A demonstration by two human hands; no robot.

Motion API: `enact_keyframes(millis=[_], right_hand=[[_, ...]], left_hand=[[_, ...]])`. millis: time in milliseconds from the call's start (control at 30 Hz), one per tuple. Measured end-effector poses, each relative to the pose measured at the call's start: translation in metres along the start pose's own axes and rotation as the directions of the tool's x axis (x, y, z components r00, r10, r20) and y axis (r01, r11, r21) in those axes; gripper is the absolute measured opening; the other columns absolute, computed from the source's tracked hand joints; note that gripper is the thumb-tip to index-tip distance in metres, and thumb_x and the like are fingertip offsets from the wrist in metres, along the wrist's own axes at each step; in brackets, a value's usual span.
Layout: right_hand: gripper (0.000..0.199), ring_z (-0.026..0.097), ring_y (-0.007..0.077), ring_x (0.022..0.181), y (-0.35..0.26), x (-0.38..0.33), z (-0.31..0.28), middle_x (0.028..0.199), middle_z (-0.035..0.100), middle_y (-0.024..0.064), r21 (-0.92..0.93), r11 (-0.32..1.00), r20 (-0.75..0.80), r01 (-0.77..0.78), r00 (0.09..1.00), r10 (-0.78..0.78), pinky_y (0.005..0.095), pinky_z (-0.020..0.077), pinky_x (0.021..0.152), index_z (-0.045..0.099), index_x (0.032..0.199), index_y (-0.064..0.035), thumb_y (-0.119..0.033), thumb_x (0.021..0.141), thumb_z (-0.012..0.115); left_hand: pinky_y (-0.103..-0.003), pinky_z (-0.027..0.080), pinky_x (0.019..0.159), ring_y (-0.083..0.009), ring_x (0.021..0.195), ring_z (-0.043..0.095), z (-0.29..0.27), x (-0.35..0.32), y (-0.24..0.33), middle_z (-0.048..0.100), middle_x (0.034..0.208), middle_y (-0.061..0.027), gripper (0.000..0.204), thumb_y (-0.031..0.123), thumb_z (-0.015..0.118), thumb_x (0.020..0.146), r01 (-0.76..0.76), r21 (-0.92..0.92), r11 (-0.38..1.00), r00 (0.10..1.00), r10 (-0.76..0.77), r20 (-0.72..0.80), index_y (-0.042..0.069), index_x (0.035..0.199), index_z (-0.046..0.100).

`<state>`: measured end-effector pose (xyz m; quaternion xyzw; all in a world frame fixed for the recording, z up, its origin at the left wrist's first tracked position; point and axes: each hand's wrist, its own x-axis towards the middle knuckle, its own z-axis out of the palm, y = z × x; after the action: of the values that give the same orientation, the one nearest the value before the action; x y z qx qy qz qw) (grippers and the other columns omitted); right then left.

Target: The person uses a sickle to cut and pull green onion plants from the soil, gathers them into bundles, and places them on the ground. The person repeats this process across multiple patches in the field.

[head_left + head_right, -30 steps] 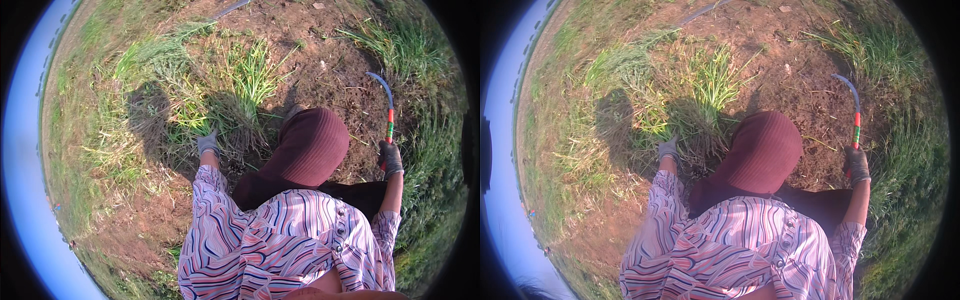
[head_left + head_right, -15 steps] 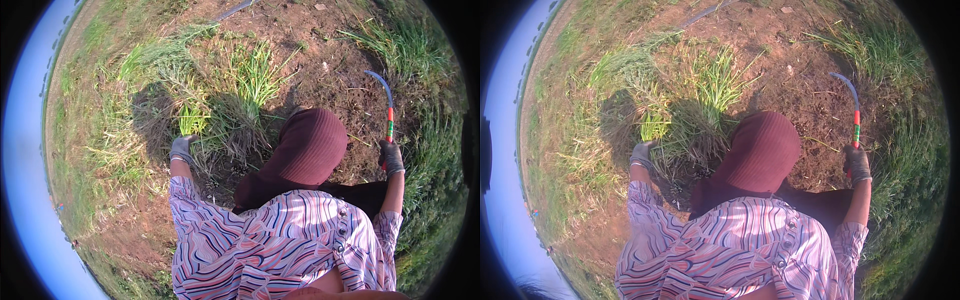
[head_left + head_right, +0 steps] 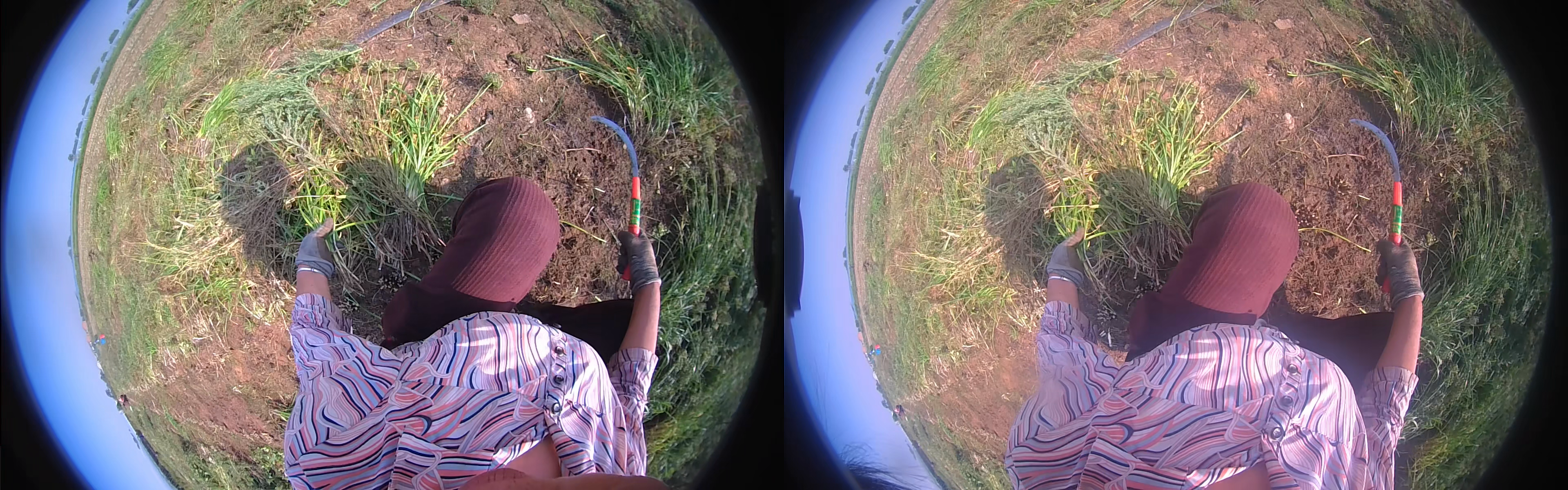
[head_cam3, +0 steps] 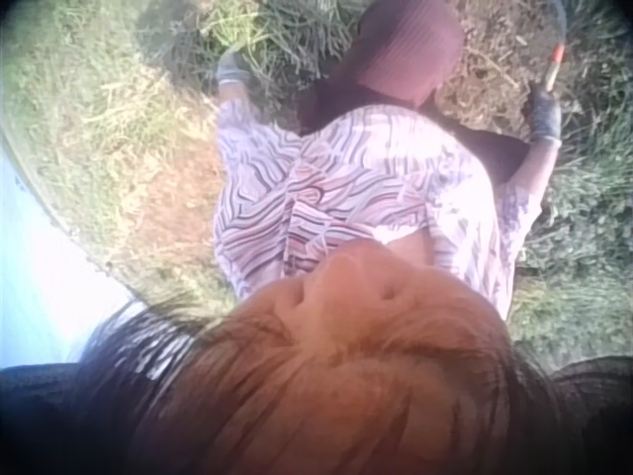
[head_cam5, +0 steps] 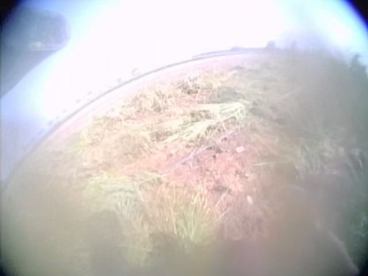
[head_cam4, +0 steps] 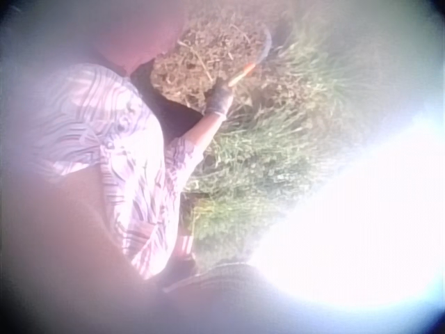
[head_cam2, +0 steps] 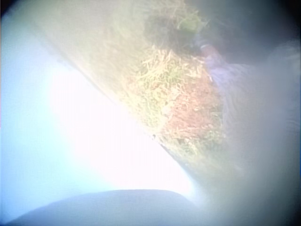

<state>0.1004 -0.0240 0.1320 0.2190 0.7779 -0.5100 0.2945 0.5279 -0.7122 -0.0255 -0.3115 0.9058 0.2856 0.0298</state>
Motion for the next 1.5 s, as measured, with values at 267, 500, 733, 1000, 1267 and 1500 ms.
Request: enact_keyframes(millis=[267, 500, 733, 1000, 1267, 1500], right_hand=[[0.022, 0.044, 0.0129, 0.043, 0.009, 0.01, -0.004, 0.064, 0.047, -0.0037, -0.013, 1.0, -0.029, 0.001, 1.0, -0.001, 0.0342, 0.0357, 0.039, 0.053, 0.099, -0.0164, -0.025, 0.097, 0.073], [0.02, 0.046, 0.0139, 0.044, 0.001, 0.009, 0.004, 0.064, 0.047, -0.0028, -0.094, 0.995, -0.036, -0.015, 0.999, 0.012, 0.0347, 0.0396, 0.04, 0.054, 0.101, -0.0154, -0.026, 0.097, 0.071], [0.024, 0.044, 0.0137, 0.043, 0.006, 0.01, 0.0, 0.063, 0.046, -0.0037, -0.072, 0.997, -0.023, -0.01, 1.0, 0.008, 0.0347, 0.0382, 0.039, 0.053, 0.096, -0.0171, -0.03, 0.097, 0.073], [0.031, 0.043, 0.0142, 0.041, 0.011, 0.011, -0.006, 0.06, 0.045, -0.005, -0.088, 0.995, -0.061, -0.042, 0.997, 0.037, 0.0352, 0.0357, 0.039, 0.053, 0.086, -0.0195, -0.035, 0.097, 0.077], [0.027, 0.043, 0.0145, 0.041, 0.011, 0.011, -0.006, 0.061, 0.046, -0.0041, -0.068, 0.997, -0.048, -0.023, 0.999, 0.019, 0.0353, 0.0376, 0.039, 0.053, 0.091, -0.0176, -0.031, 0.097, 0.076], [0.025, 0.045, 0.0151, 0.043, 0.012, 0.012, -0.004, 0.063, 0.047, -0.0027, -0.12, 0.992, -0.072, -0.041, 0.997, 0.032, 0.0355, 0.0391, 0.039, 0.054, 0.099, -0.0156, -0.031, 0.098, 0.075]], left_hand=[[-0.03, 0.052, 0.061, -0.0163, 0.069, 0.064, -0.113, 0.008, 0.261, 0.069, 0.084, -0.0052, 0.038, 0.034, 0.074, 0.105, 0.112, -0.97, 0.217, 0.931, -0.364, 0.026, 0.0, 0.122, 0.07], [-0.031, 0.047, 0.069, -0.0167, 0.071, 0.06, -0.272, -0.005, 0.342, 0.069, 0.084, -0.0076, 0.036, 0.035, 0.066, 0.11, -0.471, -0.773, 0.425, 0.744, -0.279, -0.607, 0.0, 0.121, 0.071], [-0.031, 0.064, 0.079, -0.0244, 0.097, 0.073, -0.374, 0.027, 0.376, 0.068, 0.134, -0.024, 0.048, 0.022, 0.055, 0.114, -0.757, -0.52, 0.395, 0.617, 0.172, -0.768, -0.004, 0.155, 0.053], [-0.034, 0.058, 0.071, -0.018, 0.084, 0.068, -0.183, 0.1, 0.314, 0.073, 0.102, -0.0084, 0.037, 0.032, 0.069, 0.109, -0.059, -0.887, 0.458, 0.927, -0.305, -0.219, 0.001, 0.128, 0.073], [-0.043, 0.056, 0.094, -0.0291, 0.096, 0.073, 0.094, 0.077, 0.105, 0.079, 0.113, -0.0134, 0.047, 0.028, 0.087, 0.09, 0.537, -0.713, 0.45, 0.813, -0.503, 0.295, -0.007, 0.12, 0.077], [-0.043, 0.047, 0.111, -0.0315, 0.125, 0.066, -0.001, 0.04, -0.034, 0.069, 0.143, -0.0214, 0.047, 0.033, 0.074, 0.103, 0.709, -0.472, 0.524, 0.651, -0.744, 0.151, -0.004, 0.132, 0.075]])
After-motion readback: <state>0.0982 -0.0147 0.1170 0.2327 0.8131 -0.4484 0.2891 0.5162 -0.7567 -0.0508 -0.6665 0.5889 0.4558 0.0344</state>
